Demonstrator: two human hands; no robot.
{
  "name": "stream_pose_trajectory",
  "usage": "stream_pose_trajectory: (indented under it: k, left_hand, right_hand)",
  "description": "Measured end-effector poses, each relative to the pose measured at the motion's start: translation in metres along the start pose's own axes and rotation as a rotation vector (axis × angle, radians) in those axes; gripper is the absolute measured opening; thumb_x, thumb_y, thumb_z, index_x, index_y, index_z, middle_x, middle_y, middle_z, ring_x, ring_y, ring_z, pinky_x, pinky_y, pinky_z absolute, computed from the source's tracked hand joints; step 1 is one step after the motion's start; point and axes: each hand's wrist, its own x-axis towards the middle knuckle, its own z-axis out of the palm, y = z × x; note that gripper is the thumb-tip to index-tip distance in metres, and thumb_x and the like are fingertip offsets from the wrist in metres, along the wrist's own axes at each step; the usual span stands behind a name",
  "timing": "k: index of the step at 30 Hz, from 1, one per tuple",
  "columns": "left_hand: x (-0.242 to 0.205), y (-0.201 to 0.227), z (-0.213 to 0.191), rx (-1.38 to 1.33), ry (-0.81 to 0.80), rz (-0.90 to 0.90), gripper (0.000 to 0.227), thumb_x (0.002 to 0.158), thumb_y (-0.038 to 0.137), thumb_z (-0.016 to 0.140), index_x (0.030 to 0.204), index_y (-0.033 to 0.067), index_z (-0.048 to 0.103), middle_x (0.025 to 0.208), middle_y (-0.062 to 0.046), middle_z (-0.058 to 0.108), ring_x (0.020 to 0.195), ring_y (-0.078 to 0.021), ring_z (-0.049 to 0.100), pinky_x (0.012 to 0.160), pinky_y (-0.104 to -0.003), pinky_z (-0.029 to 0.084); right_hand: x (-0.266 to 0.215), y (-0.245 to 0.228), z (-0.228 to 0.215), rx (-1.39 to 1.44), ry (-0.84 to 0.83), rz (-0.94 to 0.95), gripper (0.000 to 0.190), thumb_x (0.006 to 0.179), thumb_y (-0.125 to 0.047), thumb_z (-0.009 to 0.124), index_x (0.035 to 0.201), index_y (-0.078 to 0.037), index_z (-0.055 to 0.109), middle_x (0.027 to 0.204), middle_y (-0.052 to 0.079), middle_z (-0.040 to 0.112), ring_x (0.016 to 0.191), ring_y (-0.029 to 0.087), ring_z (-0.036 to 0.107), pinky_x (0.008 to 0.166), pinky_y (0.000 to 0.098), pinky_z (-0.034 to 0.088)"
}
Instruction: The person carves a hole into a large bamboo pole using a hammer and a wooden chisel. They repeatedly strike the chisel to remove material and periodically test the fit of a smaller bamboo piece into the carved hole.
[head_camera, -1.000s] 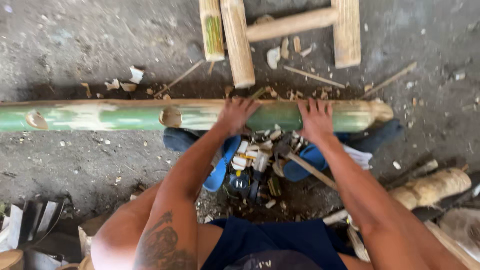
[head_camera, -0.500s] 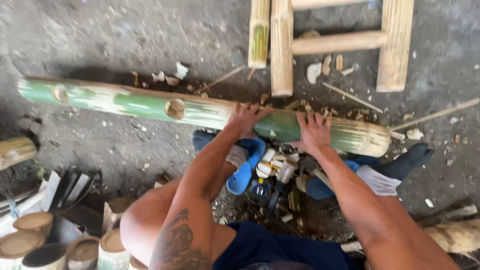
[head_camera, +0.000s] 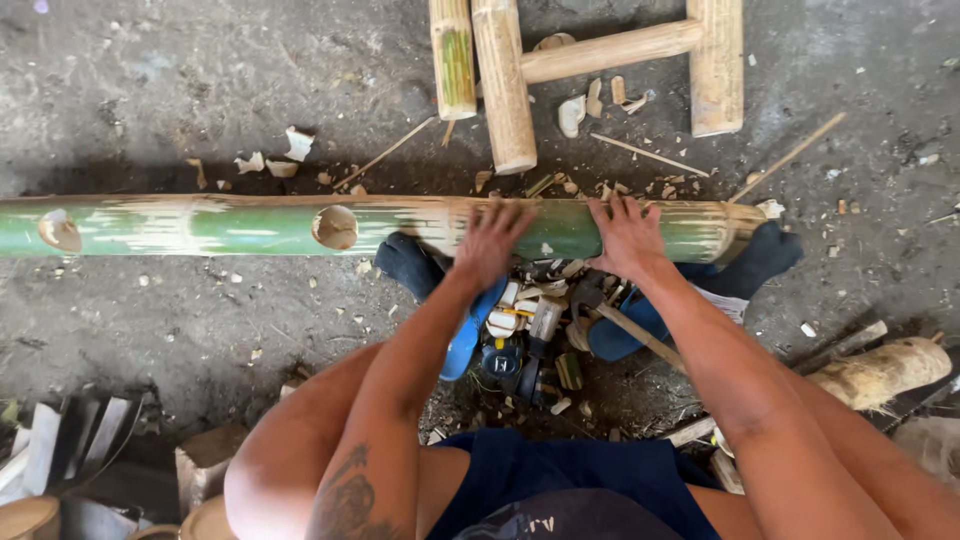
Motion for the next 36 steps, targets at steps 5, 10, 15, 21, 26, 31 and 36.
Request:
stream_pose_trajectory:
  k: [5,10,15,21,26,31,36]
  left_hand:
    - [-0.049,0.074,0.043,-0.287,-0.17,0.382,0.044,0.099,0.044,0.067,0.125,0.0112,0.052,0.133,-0.012,0.058,0.132,-0.0343,0.057,0.107,-0.051,0.049]
    - [-0.061,0.123,0.08,-0.638,-0.255,-0.393,0.08,0.084,0.044,0.078,0.142,0.0056,0.039,0.139,-0.019,0.051,0.124,-0.0402,0.057,0.095,-0.052,0.054]
    - [-0.048,0.143,0.106,-0.625,-0.054,-0.641,0.094,0.071,0.034,0.088,0.14,0.0016,0.033,0.141,-0.025,0.042,0.125,-0.0471,0.05,0.094,-0.052,0.052]
    - [-0.035,0.117,0.064,-0.804,0.387,-0.324,0.08,0.075,0.026,0.085,0.139,0.0027,0.043,0.127,-0.027,0.053,0.113,-0.0456,0.056,0.094,-0.054,0.051]
    - [0.026,0.049,-0.03,-1.581,0.527,-0.589,0.049,0.092,0.026,0.064,0.14,0.0161,0.055,0.096,-0.008,0.068,0.077,-0.019,0.06,0.062,-0.034,0.048]
    - [0.067,0.01,-0.071,-2.017,0.758,-0.473,0.047,0.095,0.02,0.071,0.134,0.0062,0.048,0.111,-0.01,0.064,0.086,-0.018,0.065,0.068,-0.036,0.059]
    - [0.08,-0.002,-0.06,-1.924,1.195,-0.354,0.058,0.093,0.026,0.076,0.137,0.0045,0.045,0.113,-0.011,0.061,0.093,-0.0206,0.064,0.078,-0.037,0.058]
  right_hand:
    - [0.006,0.011,0.005,0.031,-0.044,0.053,0.118,0.072,-0.052,0.088,0.162,-0.016,0.021,0.161,0.018,0.033,0.148,0.038,0.03,0.111,0.0618,0.03]
    - [-0.017,0.012,0.045,0.277,0.265,0.041,0.082,0.082,-0.043,0.08,0.15,-0.014,0.044,0.153,0.016,0.043,0.143,0.039,0.038,0.108,0.0582,0.036]
    - [-0.068,0.013,0.108,0.539,0.11,0.257,0.03,0.099,-0.035,0.068,0.115,-0.01,0.065,0.117,0.016,0.071,0.107,0.039,0.07,0.091,0.0502,0.056]
    - [-0.101,0.001,0.171,0.505,0.104,0.237,0.033,0.088,-0.015,0.066,0.12,-0.01,0.062,0.113,0.025,0.071,0.104,0.046,0.067,0.089,0.0567,0.053]
    - [-0.1,0.007,0.165,0.709,0.096,0.286,0.042,0.079,-0.026,0.08,0.11,-0.003,0.063,0.097,0.024,0.072,0.088,0.04,0.071,0.079,0.0484,0.056]
    - [-0.08,0.018,0.115,1.039,0.477,0.129,0.032,0.088,-0.027,0.076,0.104,-0.003,0.063,0.079,0.016,0.068,0.069,0.027,0.064,0.064,0.0428,0.05]
    - [-0.049,0.021,0.081,1.074,0.544,0.23,0.026,0.104,-0.03,0.062,0.111,-0.004,0.06,0.072,0.009,0.062,0.06,0.019,0.06,0.056,0.0372,0.048]
